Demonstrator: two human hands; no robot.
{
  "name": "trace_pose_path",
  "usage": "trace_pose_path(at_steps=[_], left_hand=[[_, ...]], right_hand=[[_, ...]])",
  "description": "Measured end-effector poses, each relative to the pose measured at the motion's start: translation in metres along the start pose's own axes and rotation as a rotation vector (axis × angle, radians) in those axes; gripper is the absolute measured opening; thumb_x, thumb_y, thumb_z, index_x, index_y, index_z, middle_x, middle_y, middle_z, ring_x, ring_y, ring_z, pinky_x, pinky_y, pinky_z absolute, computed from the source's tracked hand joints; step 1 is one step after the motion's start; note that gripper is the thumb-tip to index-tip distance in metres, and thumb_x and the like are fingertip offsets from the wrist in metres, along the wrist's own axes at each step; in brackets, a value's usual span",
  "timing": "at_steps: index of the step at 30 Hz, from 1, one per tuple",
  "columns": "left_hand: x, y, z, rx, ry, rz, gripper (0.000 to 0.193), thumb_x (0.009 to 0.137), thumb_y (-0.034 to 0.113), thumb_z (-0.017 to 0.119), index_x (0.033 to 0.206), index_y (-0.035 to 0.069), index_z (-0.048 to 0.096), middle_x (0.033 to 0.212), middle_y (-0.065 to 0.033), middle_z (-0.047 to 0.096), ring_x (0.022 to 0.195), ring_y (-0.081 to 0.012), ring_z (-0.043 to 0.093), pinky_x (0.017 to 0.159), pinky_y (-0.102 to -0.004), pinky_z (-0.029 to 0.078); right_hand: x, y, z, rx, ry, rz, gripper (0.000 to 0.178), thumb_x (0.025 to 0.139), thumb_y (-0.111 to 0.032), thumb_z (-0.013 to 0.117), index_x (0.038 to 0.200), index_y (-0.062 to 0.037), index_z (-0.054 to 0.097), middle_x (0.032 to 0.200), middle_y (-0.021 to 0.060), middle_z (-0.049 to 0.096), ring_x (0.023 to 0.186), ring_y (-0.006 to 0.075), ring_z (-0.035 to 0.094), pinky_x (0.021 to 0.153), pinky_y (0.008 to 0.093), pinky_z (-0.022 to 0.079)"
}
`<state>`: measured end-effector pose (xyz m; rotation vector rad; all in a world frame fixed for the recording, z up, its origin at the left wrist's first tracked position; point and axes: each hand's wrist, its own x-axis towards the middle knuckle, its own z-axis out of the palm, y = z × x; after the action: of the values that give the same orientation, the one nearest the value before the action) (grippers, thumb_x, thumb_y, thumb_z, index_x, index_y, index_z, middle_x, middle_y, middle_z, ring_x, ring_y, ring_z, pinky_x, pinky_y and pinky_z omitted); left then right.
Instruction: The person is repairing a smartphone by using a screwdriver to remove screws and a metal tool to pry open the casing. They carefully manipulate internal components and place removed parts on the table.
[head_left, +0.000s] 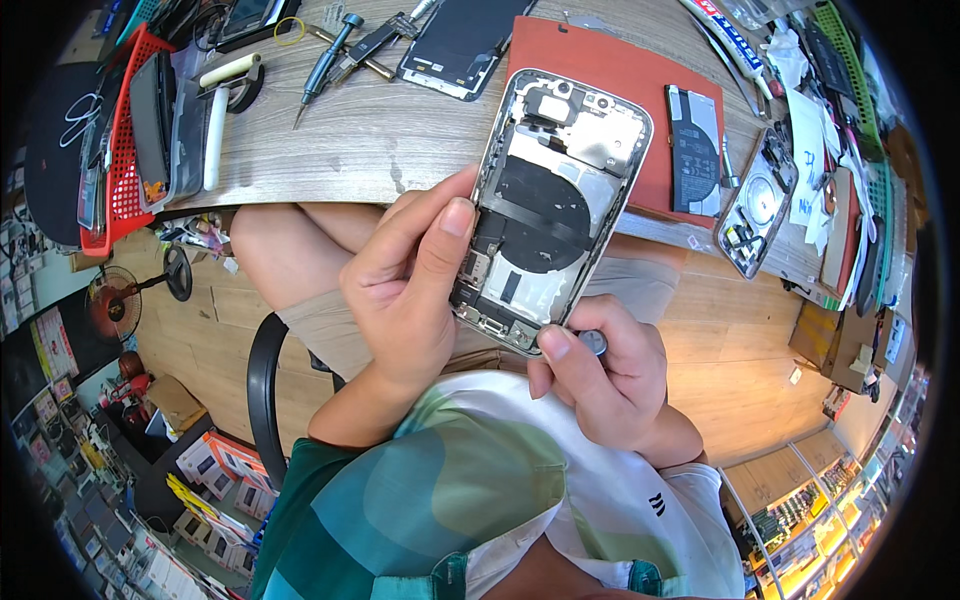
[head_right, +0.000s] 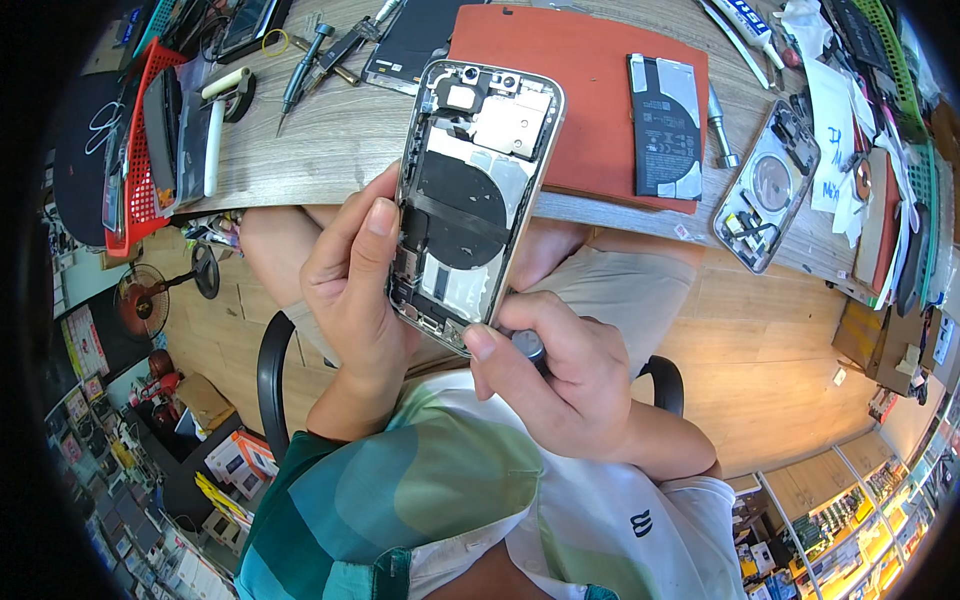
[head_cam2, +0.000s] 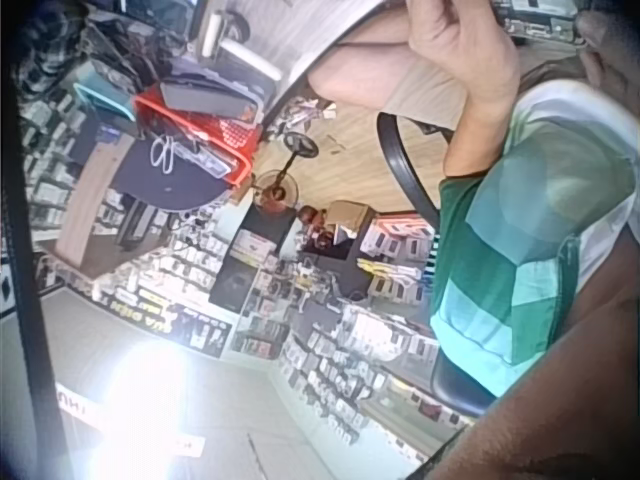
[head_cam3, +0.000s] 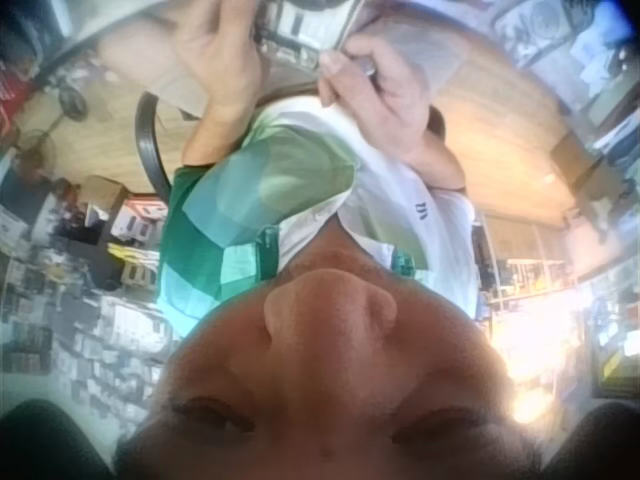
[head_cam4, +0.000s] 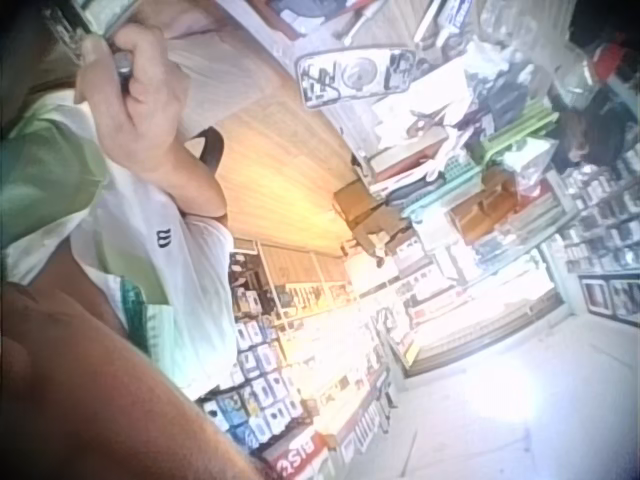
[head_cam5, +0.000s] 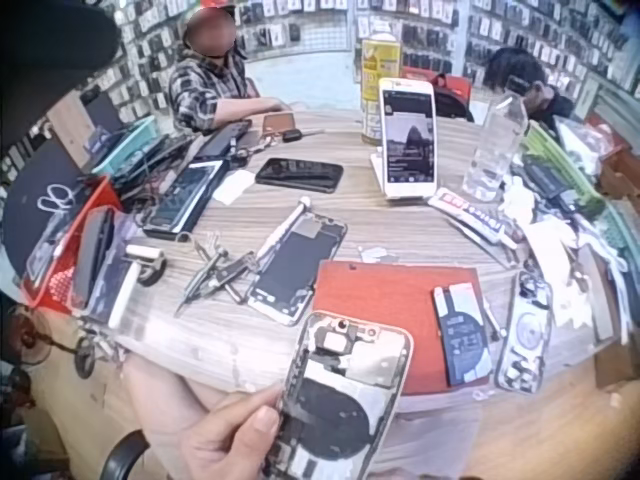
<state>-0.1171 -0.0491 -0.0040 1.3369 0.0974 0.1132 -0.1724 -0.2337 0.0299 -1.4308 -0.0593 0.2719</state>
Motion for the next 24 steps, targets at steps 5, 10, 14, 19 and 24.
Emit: trace_pose_path(at_steps=[5,10,14,19,24], left_hand=[[0.002,0.003,0.003,0.029,0.008,0.037,0.029,0.109,0.004,0.069,0.135,-0.008,0.074,0.104,-0.0053,0.074,0.089,-0.0054,0.059,0.079,-0.0193,0.046],[0.002,0.002,0.002,0.037,0.004,0.027,0.029,0.109,0.004,0.068,0.135,-0.009,0.074,0.108,-0.0072,0.075,0.093,-0.0079,0.063,0.083,-0.0214,0.049],[0.001,0.000,0.005,-0.102,0.043,-0.018,0.031,0.109,0.004,0.068,0.136,-0.010,0.072,0.120,-0.0138,0.078,0.105,-0.0137,0.071,0.093,-0.0263,0.055],[0.006,0.004,-0.002,-0.093,-0.033,-0.145,0.054,0.113,0.029,0.056,0.149,-0.012,0.057,0.130,-0.0213,0.075,0.112,-0.0236,0.076,0.100,-0.0342,0.061],[0.000,0.018,0.000,-0.836,-0.272,-0.534,0.094,0.114,0.069,0.017,0.156,-0.011,0.045,0.134,-0.0385,0.065,0.105,-0.0490,0.077,0.084,-0.0539,0.069]], right_hand=[[0.000,0.001,0.002,-0.020,-0.008,-0.019,0.008,0.109,-0.003,0.069,0.109,0.0029,0.065,0.077,0.0051,0.075,0.067,0.0069,0.071,0.058,0.0230,0.052],[0.000,0.001,0.002,-0.037,0.017,-0.026,0.007,0.109,-0.003,0.069,0.109,0.0022,0.065,0.077,0.0043,0.076,0.066,0.0064,0.070,0.058,0.0229,0.052],[0.005,0.005,-0.002,-0.023,-0.015,-0.022,0.008,0.110,-0.006,0.069,0.108,0.0003,0.065,0.074,0.0026,0.074,0.064,0.0057,0.069,0.056,0.0240,0.050],[0.010,0.007,-0.018,-0.053,-0.139,-0.061,0.011,0.111,-0.010,0.068,0.105,-0.0023,0.063,0.071,0.0010,0.071,0.060,0.0063,0.067,0.054,0.0266,0.047],[0.012,0.007,-0.019,-0.002,-0.286,-0.077,0.011,0.112,-0.012,0.067,0.105,-0.0043,0.063,0.070,-0.0002,0.069,0.060,0.0085,0.067,0.054,0.0279,0.047]])
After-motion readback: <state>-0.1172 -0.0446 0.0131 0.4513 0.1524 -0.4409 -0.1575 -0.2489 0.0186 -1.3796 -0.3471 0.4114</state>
